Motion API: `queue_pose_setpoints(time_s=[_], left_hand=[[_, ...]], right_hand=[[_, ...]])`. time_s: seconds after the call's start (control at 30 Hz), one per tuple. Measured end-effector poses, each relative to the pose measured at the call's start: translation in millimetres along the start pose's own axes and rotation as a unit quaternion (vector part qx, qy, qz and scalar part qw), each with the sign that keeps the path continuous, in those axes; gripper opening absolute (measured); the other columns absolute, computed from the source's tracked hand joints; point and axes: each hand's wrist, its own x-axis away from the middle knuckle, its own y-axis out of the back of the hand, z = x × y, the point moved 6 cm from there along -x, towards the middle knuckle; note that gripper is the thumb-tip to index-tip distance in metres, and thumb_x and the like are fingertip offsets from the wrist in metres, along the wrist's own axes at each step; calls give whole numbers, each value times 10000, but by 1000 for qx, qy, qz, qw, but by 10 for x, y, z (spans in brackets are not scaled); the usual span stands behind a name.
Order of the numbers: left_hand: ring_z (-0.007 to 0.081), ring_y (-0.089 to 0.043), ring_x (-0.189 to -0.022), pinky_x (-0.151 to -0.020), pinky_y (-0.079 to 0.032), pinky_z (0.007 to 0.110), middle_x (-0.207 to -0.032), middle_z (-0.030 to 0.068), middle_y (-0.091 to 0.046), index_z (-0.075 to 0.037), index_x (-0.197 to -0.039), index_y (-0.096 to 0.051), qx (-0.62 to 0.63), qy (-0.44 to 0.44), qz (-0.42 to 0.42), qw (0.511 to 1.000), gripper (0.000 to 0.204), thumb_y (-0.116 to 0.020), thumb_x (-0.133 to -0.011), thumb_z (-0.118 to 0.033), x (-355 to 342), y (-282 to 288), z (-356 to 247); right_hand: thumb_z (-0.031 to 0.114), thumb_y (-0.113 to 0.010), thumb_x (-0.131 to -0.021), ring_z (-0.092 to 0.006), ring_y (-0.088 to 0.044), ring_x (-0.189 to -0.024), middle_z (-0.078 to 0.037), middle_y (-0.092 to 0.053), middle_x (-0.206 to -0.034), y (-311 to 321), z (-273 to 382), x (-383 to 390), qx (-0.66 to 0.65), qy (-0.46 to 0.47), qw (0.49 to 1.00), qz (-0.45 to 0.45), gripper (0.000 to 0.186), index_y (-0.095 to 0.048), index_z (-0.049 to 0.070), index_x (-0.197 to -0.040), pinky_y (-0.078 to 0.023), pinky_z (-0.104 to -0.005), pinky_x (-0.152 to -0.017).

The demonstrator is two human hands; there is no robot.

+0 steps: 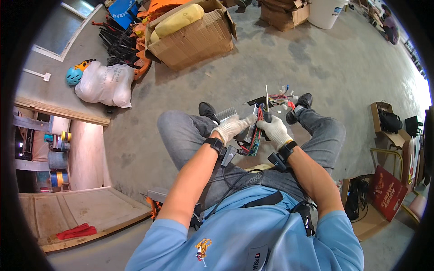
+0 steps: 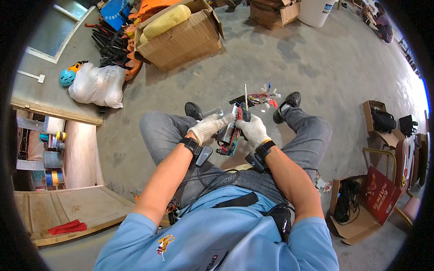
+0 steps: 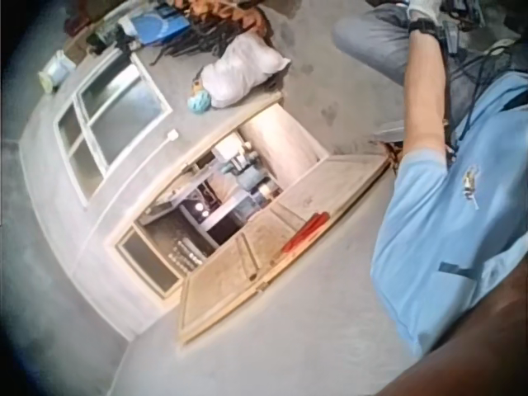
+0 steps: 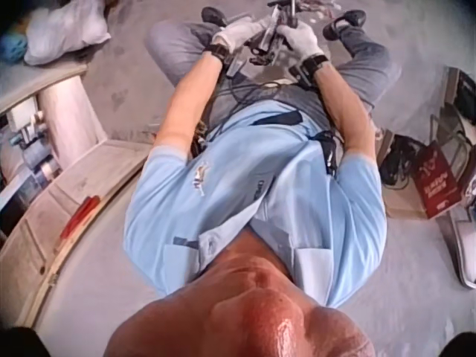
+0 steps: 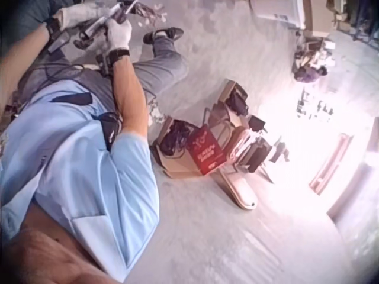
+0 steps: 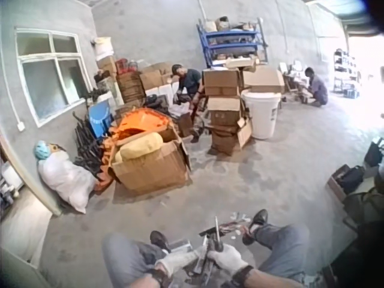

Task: Secure screws onto an electronic controller unit using a screwdriver.

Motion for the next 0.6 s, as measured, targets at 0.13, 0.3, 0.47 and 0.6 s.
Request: queue_pose_setpoints(time_s=[0.13,0.3,0.47,0.6], left_hand=[[201,-669,-994,-834,-550,379,-1075,193,-717,112,-1230,-671,-126,26,-42,991,919,-851,-811,-686,-7,13,-95],[203,-714,-838,-717,-575,340,-1009,147,-743,72,-1224,-693,-123,64,-46,989,835,-888,-794,-616,86,12,-178],[152,-706,-811,-721,-581,318,-1006,75,-749,-2,-1226,-715,107,8,24,994,574,-858,-885,-442,200,-145,-342],[155,-710,-817,-735,-581,309,-1010,66,-751,-7,-1224,-715,124,22,29,992,546,-852,-895,-420,109,-98,-127]], right_hand=[[265,-777,-884,-117,-666,-768,-21,-751,-913,-62,-81,-24,7,4,1000,19,337,-758,71,-1159,-547,-306,-723],[274,-800,-897,-92,-614,-689,7,-720,-869,-142,-88,-45,-25,-10,999,18,311,-758,85,-1140,-509,-290,-628],[254,-809,-900,-69,-558,-622,28,-687,-832,-131,-200,-107,-38,-42,998,17,278,-760,106,-1130,-449,-275,-534],[244,-828,-888,-69,-550,-614,29,-680,-823,-185,-189,-81,-74,-37,996,31,281,-761,98,-1119,-436,-272,-522]])
